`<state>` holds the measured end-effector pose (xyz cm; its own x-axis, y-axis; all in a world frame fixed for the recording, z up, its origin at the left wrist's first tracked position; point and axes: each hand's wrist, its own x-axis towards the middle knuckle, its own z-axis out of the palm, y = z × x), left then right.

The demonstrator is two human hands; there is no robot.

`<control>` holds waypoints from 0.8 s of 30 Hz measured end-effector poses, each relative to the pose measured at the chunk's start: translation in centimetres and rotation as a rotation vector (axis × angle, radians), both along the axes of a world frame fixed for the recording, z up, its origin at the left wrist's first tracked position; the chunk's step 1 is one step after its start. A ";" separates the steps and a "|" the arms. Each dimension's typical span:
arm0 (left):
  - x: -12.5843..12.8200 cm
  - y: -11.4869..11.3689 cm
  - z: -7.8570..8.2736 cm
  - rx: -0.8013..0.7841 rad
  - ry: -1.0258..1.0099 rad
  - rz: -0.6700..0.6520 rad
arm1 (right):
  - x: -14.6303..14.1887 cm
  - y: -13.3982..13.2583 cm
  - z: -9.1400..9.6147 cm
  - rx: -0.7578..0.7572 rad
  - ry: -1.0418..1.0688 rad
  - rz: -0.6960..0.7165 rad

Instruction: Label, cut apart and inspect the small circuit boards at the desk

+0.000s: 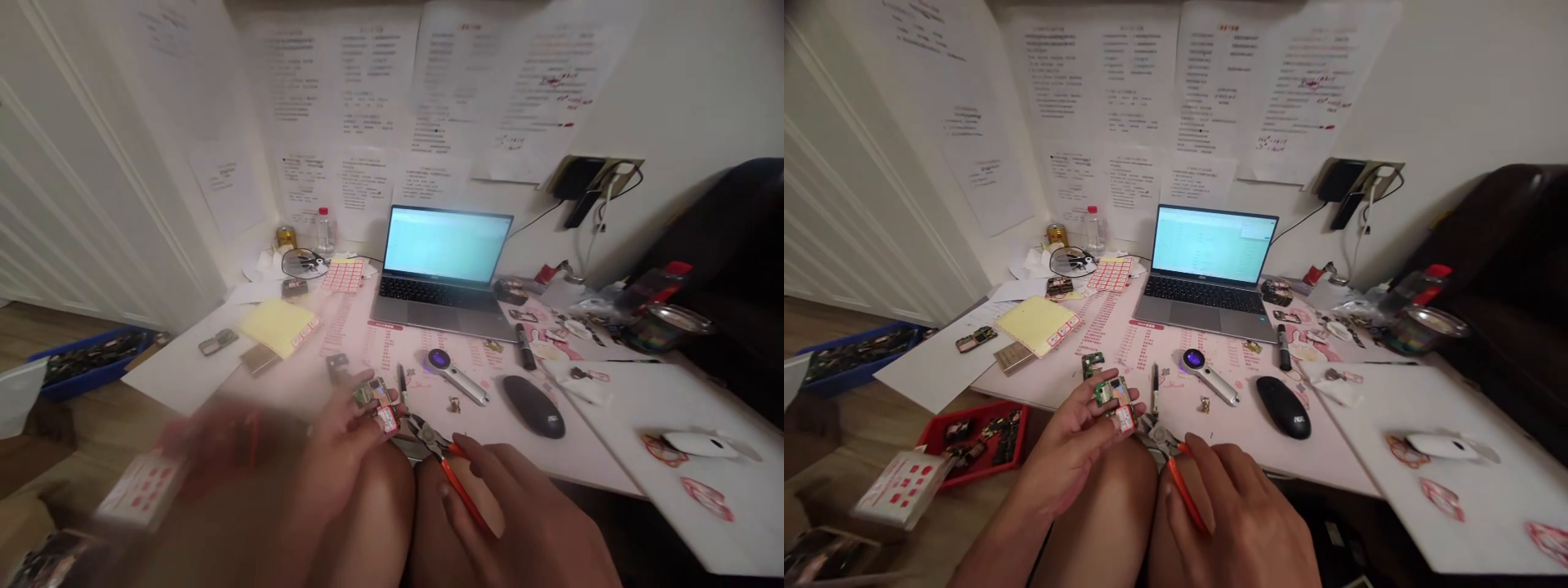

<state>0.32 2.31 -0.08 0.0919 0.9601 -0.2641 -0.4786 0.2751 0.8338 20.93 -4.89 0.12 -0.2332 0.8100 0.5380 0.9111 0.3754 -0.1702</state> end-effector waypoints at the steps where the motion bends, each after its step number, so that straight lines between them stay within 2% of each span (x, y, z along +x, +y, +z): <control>1: 0.1 -0.1 -0.3 0.027 0.022 0.002 | -0.2 0.0 -0.1 -0.009 -0.017 -0.014; 7: 0.8 -0.7 -1.6 0.141 0.094 -0.002 | -1.4 -0.2 0.4 -0.036 -0.032 -0.054; 15: 0.9 -0.9 -1.7 0.109 0.092 0.019 | -0.7 -0.1 1.0 0.030 -0.085 -0.041; 19: 1.3 -1.1 -2.1 0.117 0.036 0.058 | -1.6 -0.2 1.5 0.012 -0.081 -0.003; 24: 1.6 -1.5 -2.7 0.145 0.068 0.057 | -2.8 -0.1 0.2 -0.053 -0.106 -0.092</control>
<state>1.96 0.79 -2.82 0.0232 0.9917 -0.1263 -0.4309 0.1239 0.8939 18.11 -4.96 0.29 -0.2098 0.8571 0.4705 0.9552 0.2825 -0.0887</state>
